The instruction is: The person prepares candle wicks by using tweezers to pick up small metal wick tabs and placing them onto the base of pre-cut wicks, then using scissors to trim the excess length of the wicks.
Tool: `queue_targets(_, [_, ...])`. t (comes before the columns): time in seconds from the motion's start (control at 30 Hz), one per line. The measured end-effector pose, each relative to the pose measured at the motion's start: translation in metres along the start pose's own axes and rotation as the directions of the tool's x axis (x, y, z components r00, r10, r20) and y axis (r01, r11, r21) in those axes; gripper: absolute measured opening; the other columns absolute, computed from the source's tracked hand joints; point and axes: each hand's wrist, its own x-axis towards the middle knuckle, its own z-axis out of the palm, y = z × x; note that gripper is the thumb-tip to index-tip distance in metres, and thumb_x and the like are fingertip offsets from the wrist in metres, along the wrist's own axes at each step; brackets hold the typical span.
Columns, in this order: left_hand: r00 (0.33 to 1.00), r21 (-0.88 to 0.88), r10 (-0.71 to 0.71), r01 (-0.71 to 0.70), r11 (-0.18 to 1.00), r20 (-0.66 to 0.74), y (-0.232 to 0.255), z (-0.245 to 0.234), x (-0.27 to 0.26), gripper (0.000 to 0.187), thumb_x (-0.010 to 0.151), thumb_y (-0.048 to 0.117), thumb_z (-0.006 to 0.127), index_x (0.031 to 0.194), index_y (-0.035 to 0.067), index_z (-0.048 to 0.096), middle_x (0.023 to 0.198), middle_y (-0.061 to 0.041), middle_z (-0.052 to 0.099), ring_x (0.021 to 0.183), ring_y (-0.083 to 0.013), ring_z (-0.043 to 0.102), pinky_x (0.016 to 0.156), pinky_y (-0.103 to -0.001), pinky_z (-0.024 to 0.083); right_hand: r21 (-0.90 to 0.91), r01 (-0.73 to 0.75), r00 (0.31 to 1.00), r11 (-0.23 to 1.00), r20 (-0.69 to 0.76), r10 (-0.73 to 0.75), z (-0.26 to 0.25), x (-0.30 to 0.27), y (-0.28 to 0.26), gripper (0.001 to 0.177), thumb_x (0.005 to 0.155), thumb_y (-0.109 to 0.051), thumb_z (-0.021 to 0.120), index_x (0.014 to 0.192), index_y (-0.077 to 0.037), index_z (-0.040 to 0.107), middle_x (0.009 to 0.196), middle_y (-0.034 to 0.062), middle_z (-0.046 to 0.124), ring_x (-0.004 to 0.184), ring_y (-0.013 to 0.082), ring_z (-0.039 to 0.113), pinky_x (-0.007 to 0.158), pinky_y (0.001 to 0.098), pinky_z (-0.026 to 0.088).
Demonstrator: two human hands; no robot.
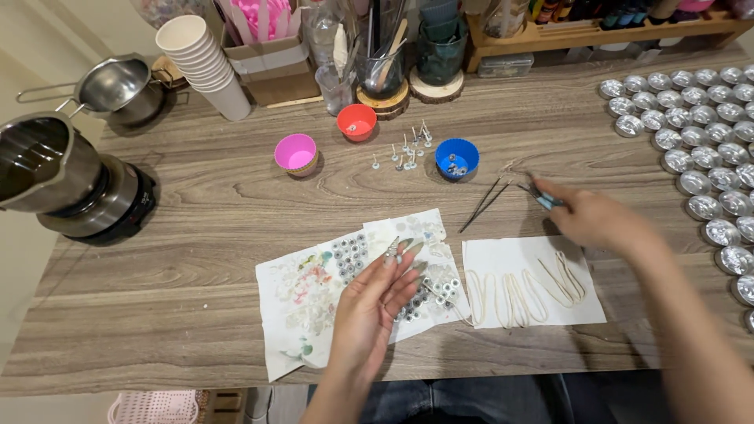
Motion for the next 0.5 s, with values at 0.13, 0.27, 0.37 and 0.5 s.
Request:
queue_targets(0.13, [1.000,0.032,0.007,-0.007,0.999,-0.009,0.003,0.012,-0.002,0.044,0.097,0.022,0.059,0.133,-0.002,0.063,0.124,-0.016,0.073,0.109,-0.0218,0.072,0.093,-0.033,0.059,0.068,0.104,0.882,0.992,-0.467,-0.061,0.026,-0.018,-0.052,0.062,0.092,-0.028,0.067,0.144,0.001,0.047,0.129,0.0311,0.063,0.109,0.0448,0.067,0.093,0.0510,0.054])
queue_targets(0.27, [0.999,-0.002,0.010,-0.010,1.000,0.047,0.003,0.017,-0.008,0.048,0.099,0.024,0.055,0.137,-0.004,0.059,0.131,-0.019,0.071,0.118,-0.0264,0.070,0.101,-0.036,0.057,0.146,0.063,0.931,0.987,-0.366,-0.005,0.037,-0.021,-0.107,0.086,0.091,-0.044,0.072,0.147,0.006,0.030,0.126,0.0362,0.060,0.107,0.0477,0.066,0.088,0.0525,0.054])
queue_targets(0.37, [0.998,-0.051,0.025,-0.022,0.998,0.064,0.003,0.018,-0.012,0.049,0.100,0.025,0.051,0.138,-0.005,0.057,0.133,-0.020,0.069,0.120,-0.0278,0.069,0.103,-0.039,0.056,0.154,0.010,0.979,0.988,-0.203,0.022,0.040,-0.009,-0.120,0.094,0.095,-0.029,0.065,0.162,0.000,0.006,0.109,0.0393,0.064,0.100,0.0511,0.066,0.089,0.0536,0.052])
queue_targets(0.5, [0.999,-0.023,0.018,-0.017,1.000,0.039,0.002,0.016,-0.013,0.047,0.101,0.024,0.050,0.138,-0.004,0.057,0.134,-0.020,0.068,0.121,-0.0275,0.068,0.104,-0.039,0.055,0.152,0.014,0.980,0.988,-0.198,0.017,0.031,-0.013,-0.112,0.096,0.090,-0.007,0.062,0.163,0.005,0.001,0.092,0.0348,0.070,0.085,0.0471,0.070,0.079,0.0506,0.056])
